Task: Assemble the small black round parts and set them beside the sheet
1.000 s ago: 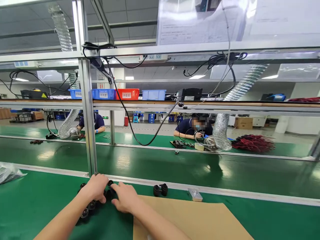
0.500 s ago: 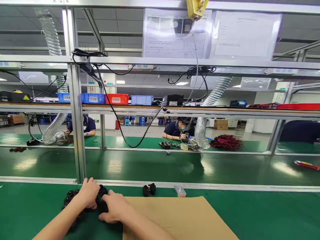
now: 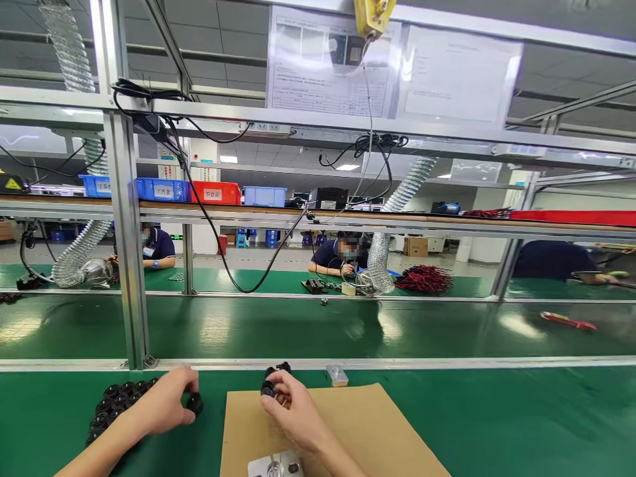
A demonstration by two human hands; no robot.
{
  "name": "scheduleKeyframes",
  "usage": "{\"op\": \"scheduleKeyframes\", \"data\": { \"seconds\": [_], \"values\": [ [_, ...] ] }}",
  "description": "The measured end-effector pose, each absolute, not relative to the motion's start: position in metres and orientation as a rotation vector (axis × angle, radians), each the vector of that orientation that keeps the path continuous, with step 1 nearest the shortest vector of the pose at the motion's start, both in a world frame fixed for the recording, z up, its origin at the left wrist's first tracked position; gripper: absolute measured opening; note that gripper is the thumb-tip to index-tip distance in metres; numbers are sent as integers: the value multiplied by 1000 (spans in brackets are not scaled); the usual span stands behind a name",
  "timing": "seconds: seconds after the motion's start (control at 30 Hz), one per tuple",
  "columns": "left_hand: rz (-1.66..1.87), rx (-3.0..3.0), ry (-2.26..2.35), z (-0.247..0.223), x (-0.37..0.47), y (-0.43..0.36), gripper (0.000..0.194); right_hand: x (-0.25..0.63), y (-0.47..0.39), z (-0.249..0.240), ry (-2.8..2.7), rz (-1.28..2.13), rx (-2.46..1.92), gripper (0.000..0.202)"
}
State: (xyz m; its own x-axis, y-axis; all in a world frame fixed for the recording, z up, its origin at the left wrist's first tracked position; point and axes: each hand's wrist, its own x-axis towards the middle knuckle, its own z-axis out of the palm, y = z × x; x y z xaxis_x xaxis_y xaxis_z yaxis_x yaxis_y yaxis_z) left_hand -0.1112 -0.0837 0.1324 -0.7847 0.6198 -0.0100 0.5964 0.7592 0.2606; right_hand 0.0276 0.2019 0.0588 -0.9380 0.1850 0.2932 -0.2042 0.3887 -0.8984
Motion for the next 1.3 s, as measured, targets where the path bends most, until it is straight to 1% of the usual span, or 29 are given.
{"op": "scheduleKeyframes", "data": {
  "seconds": [0.07,0.17,0.23,0.3,0.4,0.53,0.63,0.73,0.83,0.9,1.0,1.13,1.23,1.3],
  "values": [
    [517,1026,2763,122,-93,-71,37,36,211,47,-2232,1656,-20,50],
    [627,1039,2655,100,-63,-47,42,42,212,31,-2134,1789,-80,68],
    [690,1042,2609,85,-48,-34,40,45,208,25,-2072,1861,-93,71],
    [799,1051,2568,73,-38,-26,37,48,203,23,-2060,1863,-74,64],
    [980,1070,2507,62,-33,-22,34,53,196,25,-2145,1776,-79,52],
    [1166,1099,2440,51,-35,-21,39,57,195,29,-2233,1690,-103,49],
    [1306,1062,2349,42,-36,-21,30,59,196,28,-2263,1606,-47,40],
    [1439,940,2272,37,-34,-20,32,61,196,26,-2264,1616,-33,39],
    [1498,929,2213,40,-30,-19,31,62,193,23,-2250,1652,-39,40],
    [1538,977,2156,42,-28,-19,30,62,193,22,-2243,1646,-18,36],
    [1598,1019,2108,37,-31,-21,36,62,194,19,-2255,1617,29,30],
    [1605,1028,2093,21,-38,-23,48,60,198,12,-2221,1578,99,35],
    [1594,1060,2106,16,-40,-22,49,59,199,9,-2178,1524,164,38],
    [1608,1088,2089,16,-41,-21,51,60,198,11,-2170,1503,200,37]
  ]
}}
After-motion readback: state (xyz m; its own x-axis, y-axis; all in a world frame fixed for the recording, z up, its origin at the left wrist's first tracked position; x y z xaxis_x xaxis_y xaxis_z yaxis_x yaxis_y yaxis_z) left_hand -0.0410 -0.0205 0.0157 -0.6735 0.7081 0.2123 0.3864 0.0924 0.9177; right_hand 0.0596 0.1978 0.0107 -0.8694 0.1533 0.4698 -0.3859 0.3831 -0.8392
